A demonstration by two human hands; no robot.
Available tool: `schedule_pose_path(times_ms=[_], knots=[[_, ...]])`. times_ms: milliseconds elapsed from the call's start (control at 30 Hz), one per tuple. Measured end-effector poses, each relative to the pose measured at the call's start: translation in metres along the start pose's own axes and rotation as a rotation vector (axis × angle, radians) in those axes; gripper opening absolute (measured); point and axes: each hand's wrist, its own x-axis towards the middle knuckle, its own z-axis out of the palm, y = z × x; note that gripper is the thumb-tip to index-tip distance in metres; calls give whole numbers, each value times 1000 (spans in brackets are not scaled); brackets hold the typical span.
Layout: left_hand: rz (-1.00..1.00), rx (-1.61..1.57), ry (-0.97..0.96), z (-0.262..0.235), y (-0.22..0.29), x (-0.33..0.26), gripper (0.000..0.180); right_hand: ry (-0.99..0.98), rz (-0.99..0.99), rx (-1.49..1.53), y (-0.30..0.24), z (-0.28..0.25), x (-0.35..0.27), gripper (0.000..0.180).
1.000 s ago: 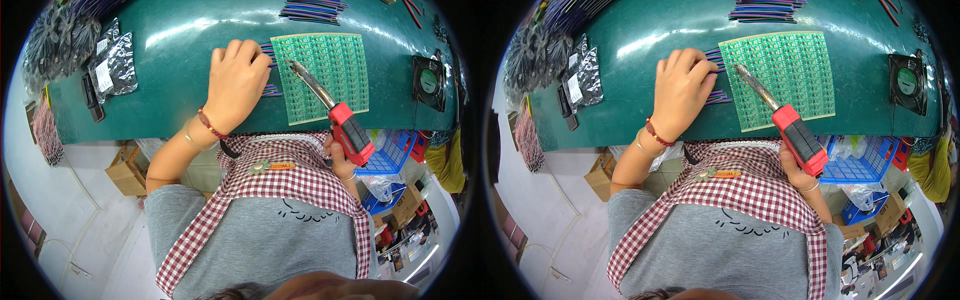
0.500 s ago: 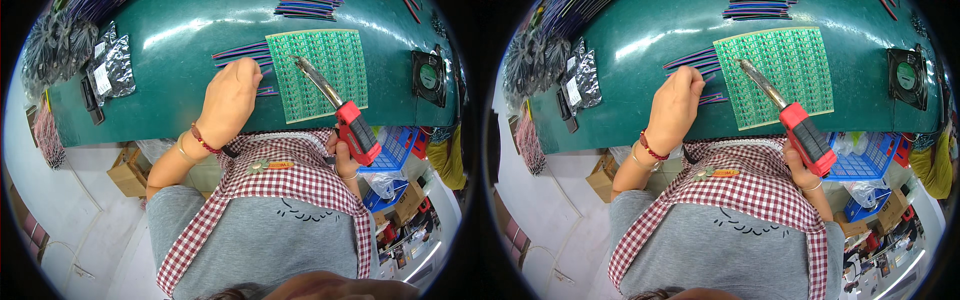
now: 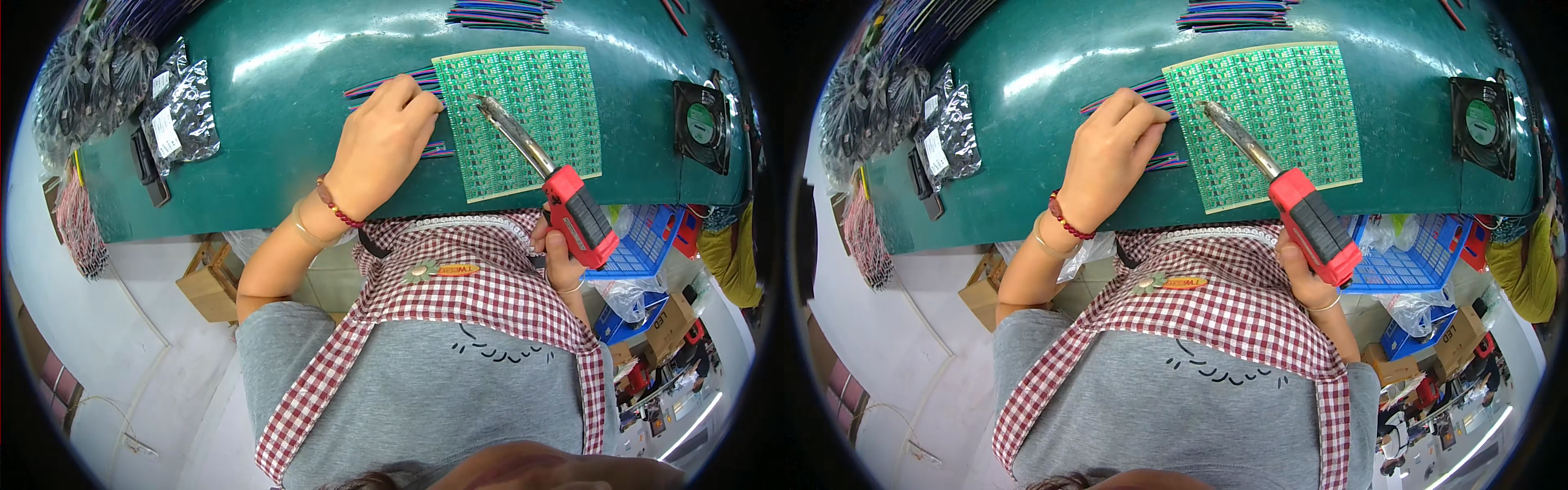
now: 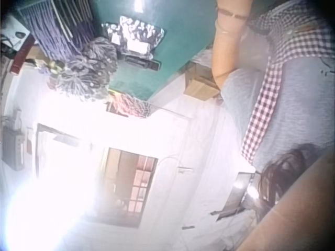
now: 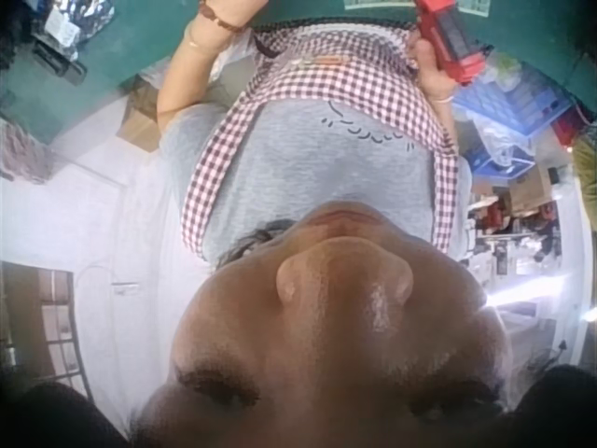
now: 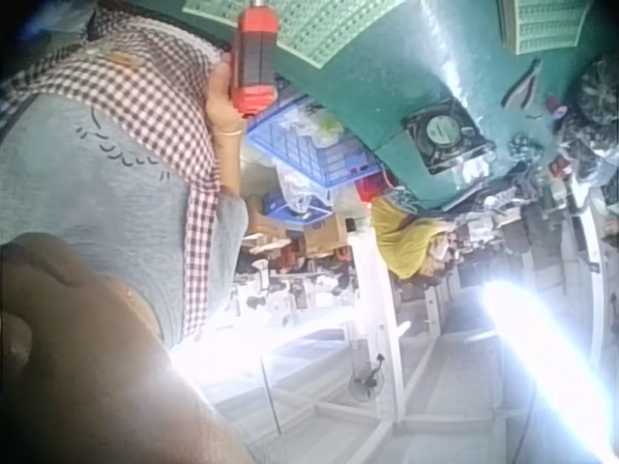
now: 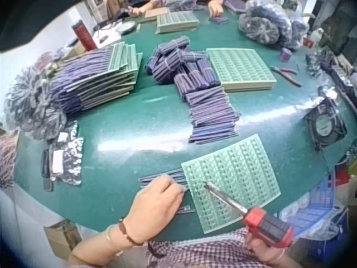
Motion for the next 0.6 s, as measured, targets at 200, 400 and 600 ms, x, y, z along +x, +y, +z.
schedule_pose_path(times_ms=[200, 400, 600], knots=[[27, 11, 8, 1, 0, -1, 12, -56, 68, -83, 5, -6, -3, 28], [100, 98, -15, 0, -6, -1, 10, -39, 81, -109, 11, -5, -4, 24], [87, 139, -23, -3, -3, 0, 10, -103, 32, -226, 17, -11, -3, 23]])
